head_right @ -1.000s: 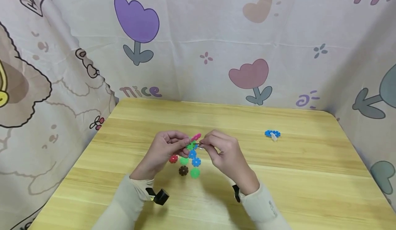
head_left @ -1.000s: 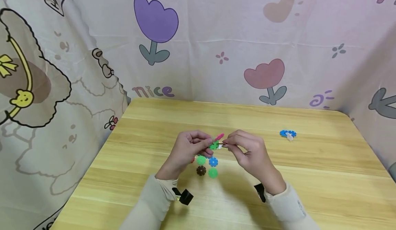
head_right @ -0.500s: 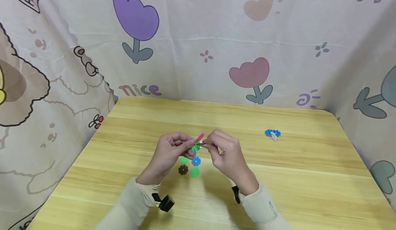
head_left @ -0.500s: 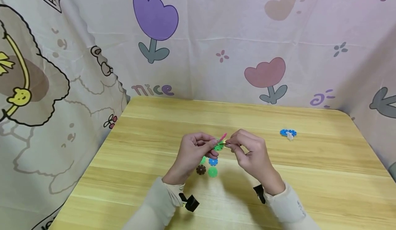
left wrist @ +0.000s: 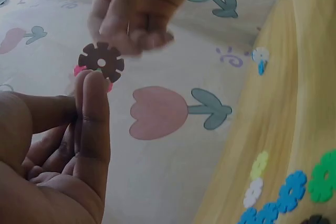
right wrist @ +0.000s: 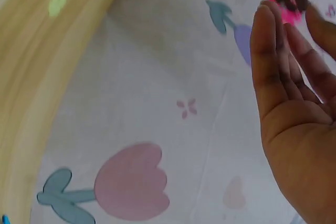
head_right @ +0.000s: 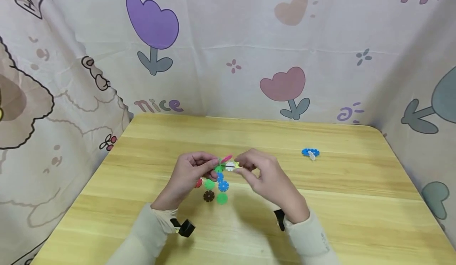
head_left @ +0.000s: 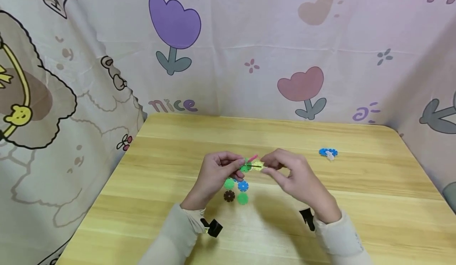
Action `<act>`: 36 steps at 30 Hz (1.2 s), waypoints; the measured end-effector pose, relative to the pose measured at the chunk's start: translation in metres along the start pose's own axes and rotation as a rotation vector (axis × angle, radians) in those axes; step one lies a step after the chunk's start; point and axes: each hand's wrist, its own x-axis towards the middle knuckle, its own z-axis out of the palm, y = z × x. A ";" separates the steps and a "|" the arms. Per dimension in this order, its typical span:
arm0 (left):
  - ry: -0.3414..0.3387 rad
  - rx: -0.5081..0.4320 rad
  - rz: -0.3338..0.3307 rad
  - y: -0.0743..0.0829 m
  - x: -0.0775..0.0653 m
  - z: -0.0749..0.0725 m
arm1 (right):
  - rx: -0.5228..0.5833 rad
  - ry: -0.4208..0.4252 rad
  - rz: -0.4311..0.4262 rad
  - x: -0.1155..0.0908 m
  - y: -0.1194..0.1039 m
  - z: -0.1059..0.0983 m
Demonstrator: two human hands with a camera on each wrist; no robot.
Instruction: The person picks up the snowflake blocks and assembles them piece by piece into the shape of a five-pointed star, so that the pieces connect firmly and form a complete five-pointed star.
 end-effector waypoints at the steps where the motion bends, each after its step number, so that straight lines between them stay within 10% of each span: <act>1: -0.005 0.014 0.001 -0.001 0.000 0.000 | -0.009 0.004 0.017 -0.001 0.000 -0.003; 23: -0.117 0.067 -0.066 -0.013 0.004 0.006 | -0.110 -0.079 -0.094 -0.003 0.007 0.003; 36: -0.147 0.134 -0.146 -0.029 0.010 0.006 | -0.107 -0.091 0.096 -0.024 0.023 -0.002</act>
